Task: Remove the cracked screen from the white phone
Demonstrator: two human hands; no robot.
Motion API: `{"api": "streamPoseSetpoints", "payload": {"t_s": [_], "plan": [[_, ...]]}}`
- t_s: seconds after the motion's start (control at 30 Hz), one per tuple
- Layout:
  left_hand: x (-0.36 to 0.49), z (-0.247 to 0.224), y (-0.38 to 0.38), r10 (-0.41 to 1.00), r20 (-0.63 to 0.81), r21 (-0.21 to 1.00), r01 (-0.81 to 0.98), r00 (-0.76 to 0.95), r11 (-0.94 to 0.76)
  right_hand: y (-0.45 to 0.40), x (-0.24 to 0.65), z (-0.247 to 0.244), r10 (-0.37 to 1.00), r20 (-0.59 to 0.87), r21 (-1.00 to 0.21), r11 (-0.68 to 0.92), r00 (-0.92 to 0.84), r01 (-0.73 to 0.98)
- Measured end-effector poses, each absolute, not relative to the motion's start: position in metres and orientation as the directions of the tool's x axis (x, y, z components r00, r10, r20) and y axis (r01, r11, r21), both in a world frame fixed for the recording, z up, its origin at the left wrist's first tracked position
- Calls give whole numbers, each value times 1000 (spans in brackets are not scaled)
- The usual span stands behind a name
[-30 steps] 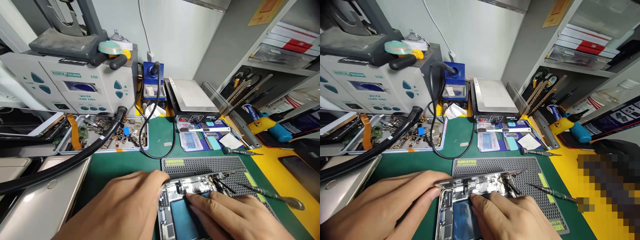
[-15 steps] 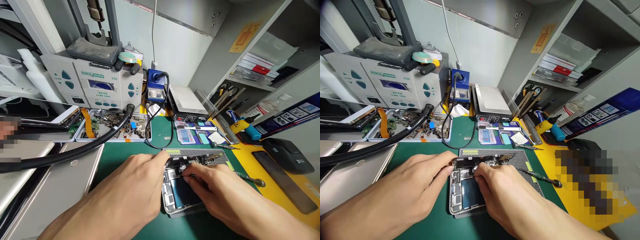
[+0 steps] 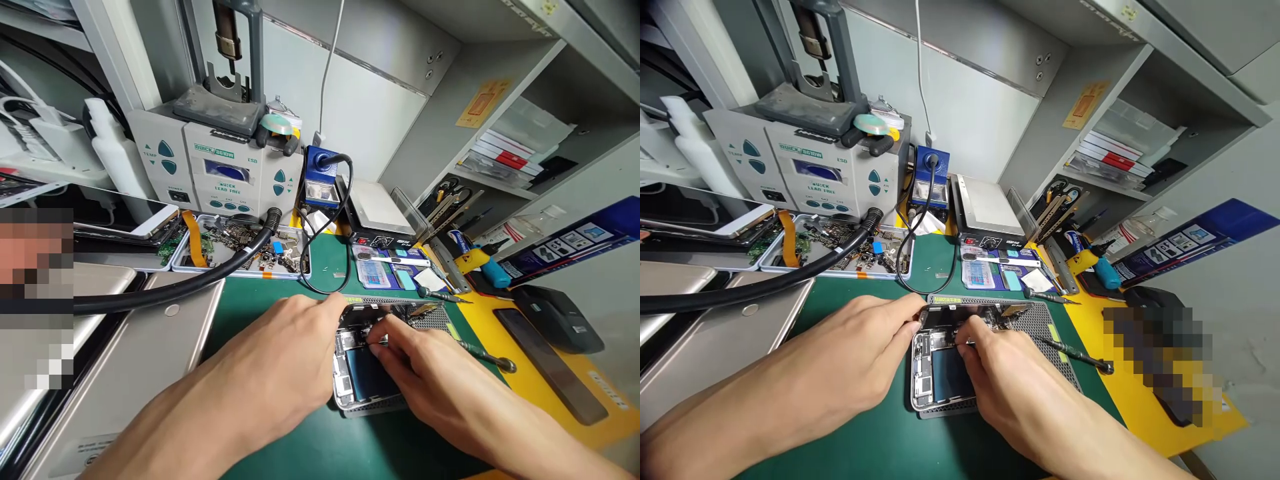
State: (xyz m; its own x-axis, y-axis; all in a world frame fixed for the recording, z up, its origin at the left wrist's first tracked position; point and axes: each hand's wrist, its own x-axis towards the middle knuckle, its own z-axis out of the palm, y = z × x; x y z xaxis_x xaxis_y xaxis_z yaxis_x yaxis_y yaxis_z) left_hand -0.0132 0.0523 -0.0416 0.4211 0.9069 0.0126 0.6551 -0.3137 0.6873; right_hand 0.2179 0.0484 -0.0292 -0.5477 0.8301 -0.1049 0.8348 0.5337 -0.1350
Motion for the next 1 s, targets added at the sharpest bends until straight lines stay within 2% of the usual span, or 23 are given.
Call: {"api": "streamPoseSetpoints", "payload": {"t_s": [0.13, 0.37, 0.53, 0.7, 0.87, 1.0], "plan": [[-13, -39, 52, 904, -32, 673, 678, 425, -295, 48, 216, -27, 854, -156, -143, 478, -497, 867], [-12, -40, 52, 906, -41, 671, 684, 421, -287, 46, 208, -18, 854, -135, -239, 463, -502, 853], [-12, -39, 52, 908, -35, 667, 686, 418, -290, 48, 214, -18, 844, -142, -235, 479, -518, 846], [-12, -40, 54, 908, -52, 664, 693, 417, -280, 52, 215, -19, 867, -266, -253, 359, -421, 899], [-12, -42, 54, 905, -35, 660, 690, 423, -297, 55, 208, -16, 885, -286, -366, 252, -367, 896], [-12, -41, 55, 902, -73, 659, 700, 426, -277, 54, 207, -15, 888, -272, -385, 253, -371, 888]]}}
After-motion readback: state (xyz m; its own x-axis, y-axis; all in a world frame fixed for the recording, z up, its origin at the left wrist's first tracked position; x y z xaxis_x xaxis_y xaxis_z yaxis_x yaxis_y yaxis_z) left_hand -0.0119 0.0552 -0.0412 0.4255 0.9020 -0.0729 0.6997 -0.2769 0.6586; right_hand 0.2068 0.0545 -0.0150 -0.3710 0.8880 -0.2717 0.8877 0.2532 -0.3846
